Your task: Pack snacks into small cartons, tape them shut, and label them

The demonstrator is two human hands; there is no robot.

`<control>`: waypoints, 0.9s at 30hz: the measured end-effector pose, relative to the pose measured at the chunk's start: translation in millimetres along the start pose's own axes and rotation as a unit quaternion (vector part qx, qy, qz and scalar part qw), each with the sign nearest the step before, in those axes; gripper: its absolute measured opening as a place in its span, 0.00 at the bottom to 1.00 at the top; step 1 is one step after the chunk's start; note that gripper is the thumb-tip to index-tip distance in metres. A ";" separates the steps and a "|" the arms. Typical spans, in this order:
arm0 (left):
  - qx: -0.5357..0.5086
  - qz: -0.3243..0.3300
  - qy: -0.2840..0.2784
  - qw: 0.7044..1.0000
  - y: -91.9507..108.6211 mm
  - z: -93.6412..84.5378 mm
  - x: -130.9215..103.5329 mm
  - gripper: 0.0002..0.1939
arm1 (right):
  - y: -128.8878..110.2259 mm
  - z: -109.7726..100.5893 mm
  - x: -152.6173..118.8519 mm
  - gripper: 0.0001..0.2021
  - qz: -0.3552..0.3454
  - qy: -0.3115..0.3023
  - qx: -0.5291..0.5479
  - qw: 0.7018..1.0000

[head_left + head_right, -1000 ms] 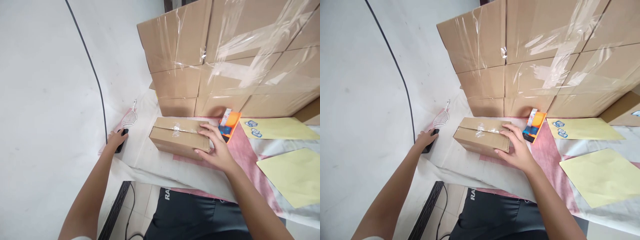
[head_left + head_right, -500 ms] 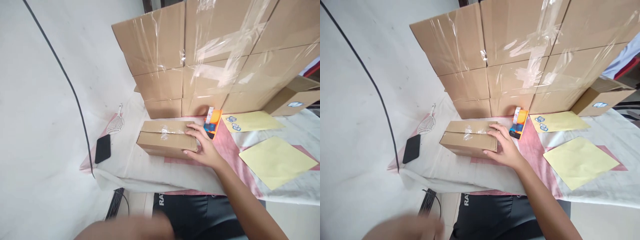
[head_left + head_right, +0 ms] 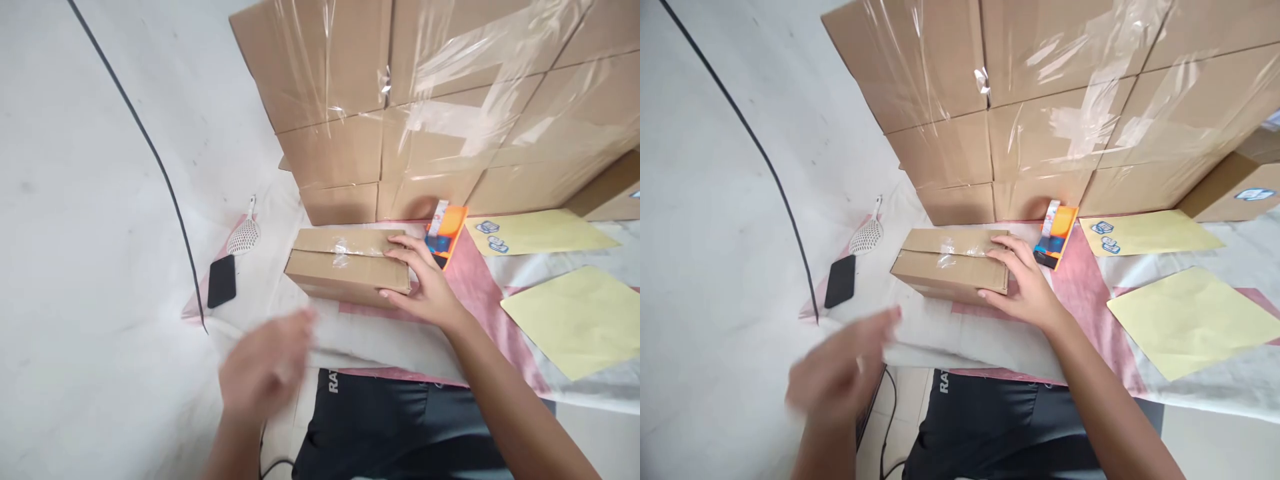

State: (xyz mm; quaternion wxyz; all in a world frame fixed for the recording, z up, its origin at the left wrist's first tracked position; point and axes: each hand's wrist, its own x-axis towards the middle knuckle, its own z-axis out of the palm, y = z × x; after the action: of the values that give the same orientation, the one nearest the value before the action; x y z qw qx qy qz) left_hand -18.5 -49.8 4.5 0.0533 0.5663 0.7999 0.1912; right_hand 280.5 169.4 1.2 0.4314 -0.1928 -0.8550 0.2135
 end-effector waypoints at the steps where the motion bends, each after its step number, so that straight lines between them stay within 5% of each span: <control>1: 0.024 -0.063 0.031 0.997 -9.1 -1.2 11.7 0.23 | -0.3 0.1 0.2 0.27 0.001 0.003 0.002 1.000; 3: 0.078 -0.214 0.089 0.970 -32.7 -0.2 41.9 0.27 | -0.9 0.3 0.5 0.27 -0.001 0.004 0.006 1.000; 6: 0.105 -0.308 0.078 0.942 -74.1 3.9 82.4 0.31 | -1.0 0.7 0.8 0.27 -0.002 0.001 0.009 1.000; 11: 0.115 -0.321 0.047 0.939 -116.7 0.2 95.7 0.28 | -1.1 0.8 0.2 0.27 0.001 0.002 0.014 1.000; 15: 0.120 -0.290 0.082 0.946 -103.8 -4.7 87.9 0.29 | -0.6 0.5 0.0 0.27 -0.008 0.007 0.020 1.000; 17: 0.103 -0.224 0.134 0.960 -80.4 -5.3 85.8 0.30 | 0.6 1.2 0.3 0.27 -0.012 0.011 0.023 1.000; 20: -0.007 0.035 0.216 0.976 -28.9 -4.7 85.9 0.27 | 0.4 2.6 0.3 0.27 -0.007 0.009 0.028 1.000; 23: -0.010 0.321 0.158 0.934 26.0 -0.7 89.6 0.25 | -2.5 -1.2 -2.2 0.28 -0.003 -0.005 0.042 0.999; 25: 0.056 0.393 0.124 0.909 53.6 4.9 92.3 0.26 | -0.7 -10.1 -5.1 0.30 -0.012 -0.018 0.066 0.998; 27: 0.086 0.396 0.144 0.903 69.6 11.2 93.5 0.26 | 10.1 -23.4 -7.4 0.31 0.019 0.046 0.070 0.996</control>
State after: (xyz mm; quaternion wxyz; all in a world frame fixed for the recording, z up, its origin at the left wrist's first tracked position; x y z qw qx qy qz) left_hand 13.5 59.3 31.9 -0.1915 0.8048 0.5224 0.2067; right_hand 305.2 178.7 3.5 0.4783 -0.1876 -0.8138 0.2717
